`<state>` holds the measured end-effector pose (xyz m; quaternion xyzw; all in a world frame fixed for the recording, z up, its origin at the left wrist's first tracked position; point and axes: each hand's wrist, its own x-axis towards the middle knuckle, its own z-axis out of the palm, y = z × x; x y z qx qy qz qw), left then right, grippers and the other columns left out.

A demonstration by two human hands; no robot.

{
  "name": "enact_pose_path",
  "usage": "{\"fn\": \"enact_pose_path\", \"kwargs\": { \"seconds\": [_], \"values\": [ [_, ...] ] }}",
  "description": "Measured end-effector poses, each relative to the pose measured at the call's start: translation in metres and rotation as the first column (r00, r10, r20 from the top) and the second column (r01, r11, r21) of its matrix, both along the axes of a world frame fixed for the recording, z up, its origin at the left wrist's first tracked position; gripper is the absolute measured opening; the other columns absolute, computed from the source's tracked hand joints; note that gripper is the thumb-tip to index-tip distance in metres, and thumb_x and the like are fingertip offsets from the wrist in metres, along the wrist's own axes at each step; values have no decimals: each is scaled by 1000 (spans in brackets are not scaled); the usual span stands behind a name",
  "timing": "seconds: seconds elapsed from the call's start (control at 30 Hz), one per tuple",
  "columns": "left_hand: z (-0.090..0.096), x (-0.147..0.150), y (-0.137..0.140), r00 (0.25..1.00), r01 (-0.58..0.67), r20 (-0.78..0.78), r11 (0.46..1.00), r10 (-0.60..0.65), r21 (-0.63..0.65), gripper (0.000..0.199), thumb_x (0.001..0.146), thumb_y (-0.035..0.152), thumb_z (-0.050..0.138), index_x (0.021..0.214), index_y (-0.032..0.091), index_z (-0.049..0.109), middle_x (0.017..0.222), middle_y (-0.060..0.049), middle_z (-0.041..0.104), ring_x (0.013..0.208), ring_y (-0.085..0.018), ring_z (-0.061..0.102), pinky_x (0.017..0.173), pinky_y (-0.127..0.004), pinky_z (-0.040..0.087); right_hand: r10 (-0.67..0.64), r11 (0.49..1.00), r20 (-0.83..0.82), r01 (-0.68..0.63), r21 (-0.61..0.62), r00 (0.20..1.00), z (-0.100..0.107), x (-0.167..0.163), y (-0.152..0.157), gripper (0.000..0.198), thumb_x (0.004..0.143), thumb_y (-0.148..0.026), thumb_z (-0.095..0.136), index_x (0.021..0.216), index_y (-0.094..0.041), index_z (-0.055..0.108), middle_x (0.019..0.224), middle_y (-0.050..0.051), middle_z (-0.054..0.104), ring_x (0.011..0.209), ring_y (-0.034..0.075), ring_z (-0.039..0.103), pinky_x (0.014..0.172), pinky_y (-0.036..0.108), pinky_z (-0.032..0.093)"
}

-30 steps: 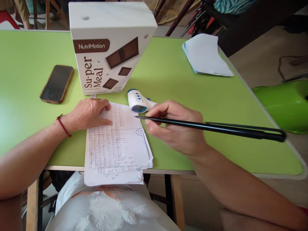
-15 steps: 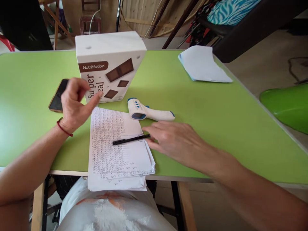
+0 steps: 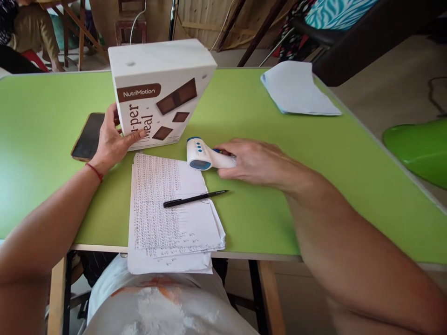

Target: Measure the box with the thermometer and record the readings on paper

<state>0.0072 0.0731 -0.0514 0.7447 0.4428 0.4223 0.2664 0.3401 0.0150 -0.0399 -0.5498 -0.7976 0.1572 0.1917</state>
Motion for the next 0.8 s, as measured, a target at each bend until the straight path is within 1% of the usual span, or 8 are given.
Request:
{"fn": "enact_pose_path", "kwargs": {
  "seconds": [0.1, 0.2, 0.27, 0.33, 0.4, 0.5, 0.6, 0.8],
  "values": [
    [18, 6, -17, 994, -105, 50, 993, 102, 57, 83, 74, 69, 75, 135, 23, 43, 136, -14, 58, 126, -30, 57, 102, -45, 51, 33, 994, -318, 3, 112, 948, 25, -5, -19, 31, 56, -14, 82, 83, -26, 71, 76, 2, 64, 63, 15, 52, 52, 30, 35],
    [33, 13, -36, 996, -24, 84, 999, 21, 31, 75, 78, 66, 74, 133, 23, 48, 131, -13, 63, 123, -32, 59, 100, -47, 53, 0, 997, -612, -51, -65, 791, 51, -25, -50, 31, 63, -23, 82, 91, -29, 70, 79, 1, 65, 67, 17, 58, 53, 31, 43],
    [37, 16, -44, 992, 69, 110, 997, -64, -41, 69, 79, 65, 74, 128, 20, 53, 126, -13, 66, 118, -32, 63, 96, -46, 56, -47, 974, -742, -135, -183, 668, 56, -46, -74, 23, 67, -25, 78, 86, -28, 67, 75, 0, 63, 63, 16, 56, 51, 30, 45],
    [36, 17, -48, 982, 151, 134, 981, -134, -122, 66, 78, 63, 75, 121, 18, 57, 123, -14, 68, 111, -31, 67, 90, -43, 59, -127, 930, -828, -226, -291, 546, 46, -67, -98, 20, 68, -28, 76, 85, -27, 65, 71, -1, 60, 60, 15, 53, 48, 29, 45],
    [34, 18, -49, 975, 192, 149, 964, -166, -184, 66, 75, 62, 78, 120, 17, 58, 121, -14, 69, 107, -30, 69, 86, -42, 60, -283, 887, -872, -239, -396, 399, 27, -85, -119, 20, 71, -35, 74, 84, -26, 63, 67, -2, 54, 56, 13, 49, 45, 28, 43],
    [34, 19, -48, 967, 237, 154, 944, -205, -229, 66, 75, 60, 79, 121, 17, 58, 116, -13, 71, 105, -29, 69, 84, -40, 61, -383, 887, -895, -180, -426, 230, 2, -103, -138, 25, 73, -43, 75, 79, -25, 58, 60, -5, 46, 51, 11, 40, 41, 26, 37],
    [38, 21, -46, 951, 295, 165, 925, -261, -241, 61, 76, 60, 78, 116, 17, 61, 111, -12, 72, 105, -29, 69, 84, -39, 60, -384, 897, -900, -146, -416, 207, -8, -112, -140, 28, 74, -45, 76, 74, -25, 56, 58, -5, 43, 50, 11, 38, 41, 26, 35],
    [39, 20, -46, 956, 278, 173, 921, -237, -272, 67, 71, 57, 82, 118, 17, 57, 115, -13, 71, 102, -28, 70, 85, -39, 60, -378, 906, -874, -73, -417, 306, -16, -118, -124, 25, 76, -45, 72, 76, -24, 58, 64, -4, 46, 56, 12, 42, 48, 28, 41]
  ]
}}
